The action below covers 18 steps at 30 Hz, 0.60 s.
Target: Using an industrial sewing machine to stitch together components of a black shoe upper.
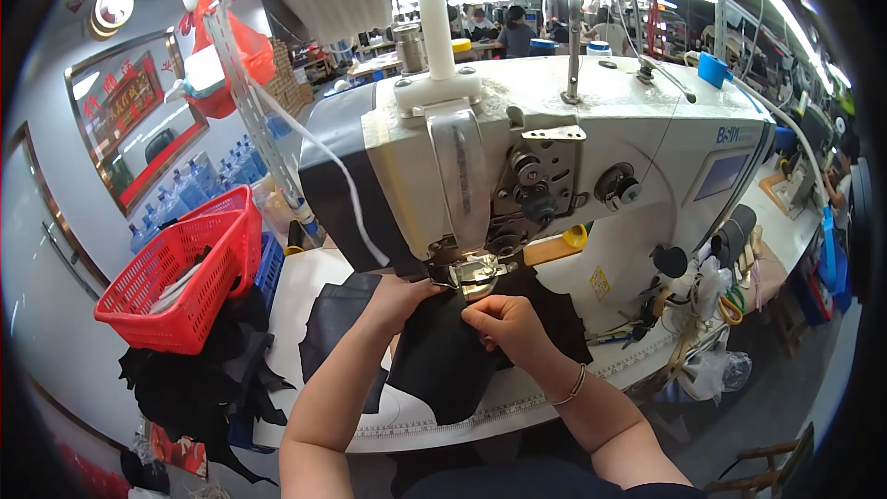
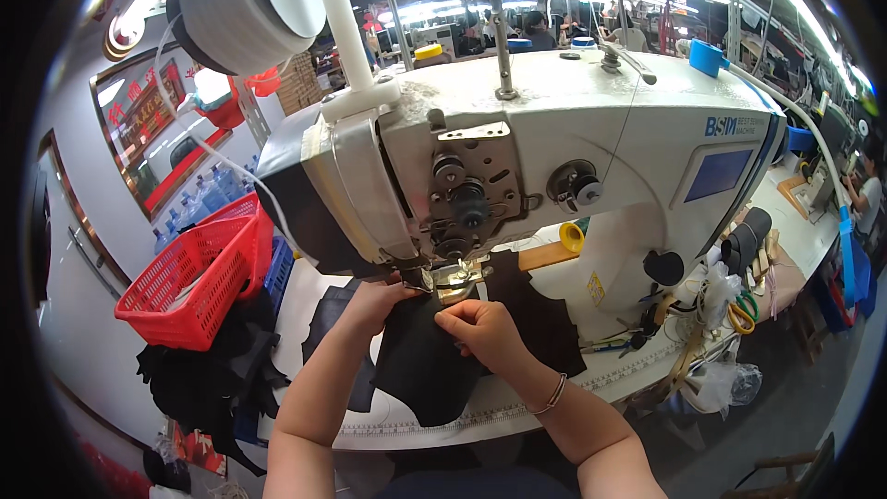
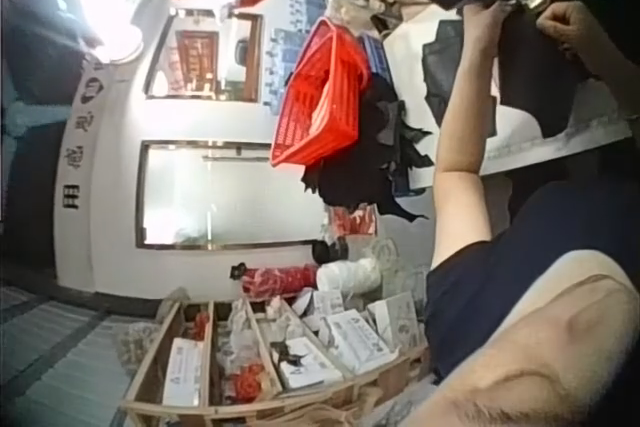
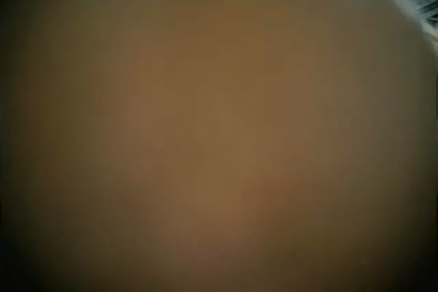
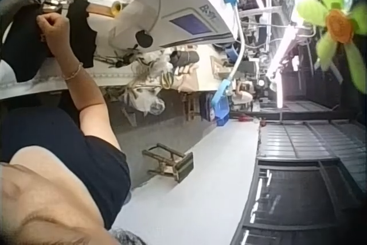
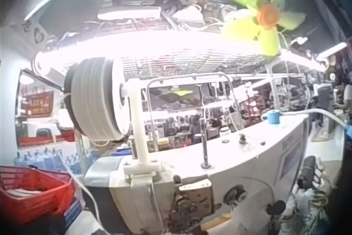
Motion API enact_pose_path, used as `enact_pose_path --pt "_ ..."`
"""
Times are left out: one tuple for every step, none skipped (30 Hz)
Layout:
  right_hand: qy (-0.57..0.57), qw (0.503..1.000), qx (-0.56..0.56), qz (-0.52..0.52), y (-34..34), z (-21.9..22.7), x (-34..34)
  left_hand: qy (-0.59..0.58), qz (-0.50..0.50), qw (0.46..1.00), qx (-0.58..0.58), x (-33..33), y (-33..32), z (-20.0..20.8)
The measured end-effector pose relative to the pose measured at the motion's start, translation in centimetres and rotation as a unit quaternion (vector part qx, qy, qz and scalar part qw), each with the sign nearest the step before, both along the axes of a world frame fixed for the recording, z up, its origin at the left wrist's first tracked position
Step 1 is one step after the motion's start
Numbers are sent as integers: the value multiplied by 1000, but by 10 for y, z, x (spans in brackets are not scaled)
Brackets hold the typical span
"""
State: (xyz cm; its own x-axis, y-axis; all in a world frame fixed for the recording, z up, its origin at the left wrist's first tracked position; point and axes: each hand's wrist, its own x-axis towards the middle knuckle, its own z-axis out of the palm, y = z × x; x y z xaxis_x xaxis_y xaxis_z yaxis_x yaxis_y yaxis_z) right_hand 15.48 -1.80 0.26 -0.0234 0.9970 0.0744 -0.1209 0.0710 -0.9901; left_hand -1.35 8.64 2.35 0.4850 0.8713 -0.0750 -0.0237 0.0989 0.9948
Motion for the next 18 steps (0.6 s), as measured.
enact_pose_path --pt "2 1000 2 -2 -1 1 -1 -1 2 1000 -1 0 0 0" --pt "5 1000 5 -3 -1 1 -1 -9 -8 1000 17 0 0 0" --pt "4 1000 4 -2 -1 0 -1 -18 -19 999 34 1 0 0" --pt "6 1000 6 -4 0 0 -1 -19 -17 999 33 1 1 0" --pt "8 1000 8 -7 -1 -1 -1 -5 -8 1000 11 1 2 0" --pt "8 1000 8 -5 0 -1 -2 10 2 1000 -10 1 3 0" --pt "5 1000 11 -11 0 0 -2 9 4 1000 -11 1 3 0" --pt "2 1000 15 -18 0 1 -3 -3 -4 1000 5 2 4 -1" --pt "2 1000 15 -18 0 -1 -3 -14 -16 1000 22 2 5 0" --pt "0 1000 17 -21 0 -3 -3 -14 -16 1000 22 2 4 0" --pt "-2 1000 20 -23 0 -4 -4 -7 -18 999 36 2 1 2" --pt "-1 1000 19 -23 -1 -4 -5 0 -20 999 51 1 -1 3" --pt "-5 1000 13 -22 -3 -2 -6 0 -19 999 50 -1 -2 2" --pt "-9 1000 7 -21 -5 -1 -7 2 -25 998 58 -4 -2 0" --pt "-9 1000 6 -23 -7 0 -5 3 -34 997 65 -3 -3 1" --pt "-18 1000 0 -20 -8 0 -3 3 -35 997 64 -3 -7 3" --pt "-27 999 -7 -17 -10 -1 0 53 -19 996 73 -5 -15 4" --pt "-27 999 -6 -18 -17 -4 6 104 -4 991 85 -5 -22 7"
